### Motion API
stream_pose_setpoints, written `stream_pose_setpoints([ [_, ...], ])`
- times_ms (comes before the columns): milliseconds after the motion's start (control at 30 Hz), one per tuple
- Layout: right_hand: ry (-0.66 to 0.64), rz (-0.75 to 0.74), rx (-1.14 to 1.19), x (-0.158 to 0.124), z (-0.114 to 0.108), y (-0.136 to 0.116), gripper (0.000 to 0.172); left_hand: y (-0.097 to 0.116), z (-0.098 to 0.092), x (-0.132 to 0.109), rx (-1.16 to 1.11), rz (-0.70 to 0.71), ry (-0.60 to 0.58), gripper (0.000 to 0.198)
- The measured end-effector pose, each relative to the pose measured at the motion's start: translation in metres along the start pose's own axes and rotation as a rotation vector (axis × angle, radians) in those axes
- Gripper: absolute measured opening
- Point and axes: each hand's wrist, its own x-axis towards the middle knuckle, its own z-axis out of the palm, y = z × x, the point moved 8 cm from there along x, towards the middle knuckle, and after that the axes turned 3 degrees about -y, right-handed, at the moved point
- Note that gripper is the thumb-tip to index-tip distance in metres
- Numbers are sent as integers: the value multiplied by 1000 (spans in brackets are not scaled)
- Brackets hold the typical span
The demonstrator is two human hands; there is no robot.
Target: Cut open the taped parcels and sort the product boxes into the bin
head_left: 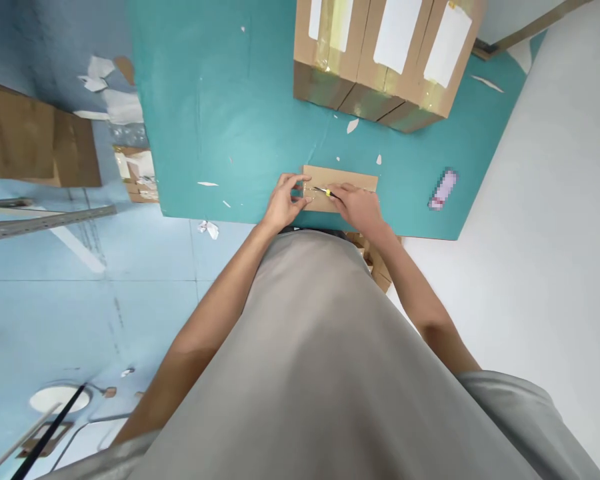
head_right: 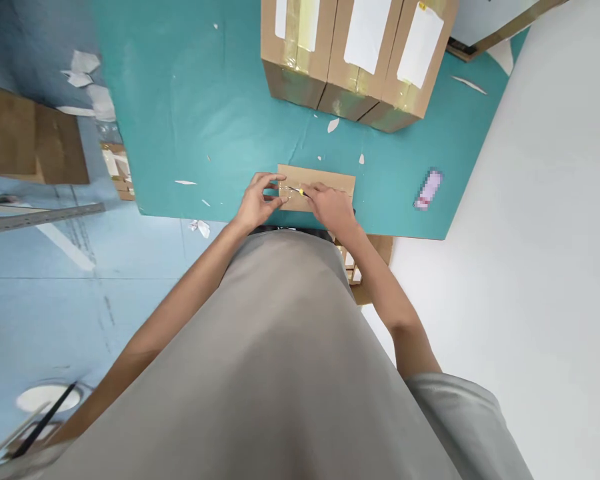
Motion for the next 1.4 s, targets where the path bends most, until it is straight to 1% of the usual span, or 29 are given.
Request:
stream_pose_setpoints([
  [100, -61, -15, -102, 13, -4, -18, 52, -3, 2, 1, -45, 25, 10, 54],
  [200, -101, -25, -159, 18, -9, -26, 52, -5, 3, 2, -62, 34, 18, 51],
  [467, -116, -35, -212, 23, -13, -30, 50, -3, 4, 5, -66, 51, -7, 48],
  [567, -121, -43, -234, 25, -15, -35, 50, -4, 4, 5, -68, 50, -5, 49],
  [767, -165, -46, -261, 28, -20, -46, 49, -9, 3, 5, -75, 16, 10, 47],
  [900, -176, -84, -319, 28, -16, -44, 53, -7, 1, 3, -78, -15, -3, 50],
  [967, -180, -83, -336, 26, -13, -32, 51, -7, -1, 2, -71, -38, -7, 54],
  [1033, -185, -59, -340, 18, -12, -11, 49, -7, -3, 0, -68, -63, -3, 56],
  [1200, -227, 87, -355, -22, -11, 74, 48, -10, -8, -3, -75, -105, 31, 59],
  [1267, -230, 113, -360, -35, -9, 99, 51, -12, -9, -3, -77, -119, 44, 61],
  [1333, -217, 104, -359, -41, -7, 114, 55, -12, -9, -4, -84, -130, 57, 64],
  [1400, -196, 76, -346, -42, -5, 122, 56, -13, -10, -6, -89, -145, 69, 65],
])
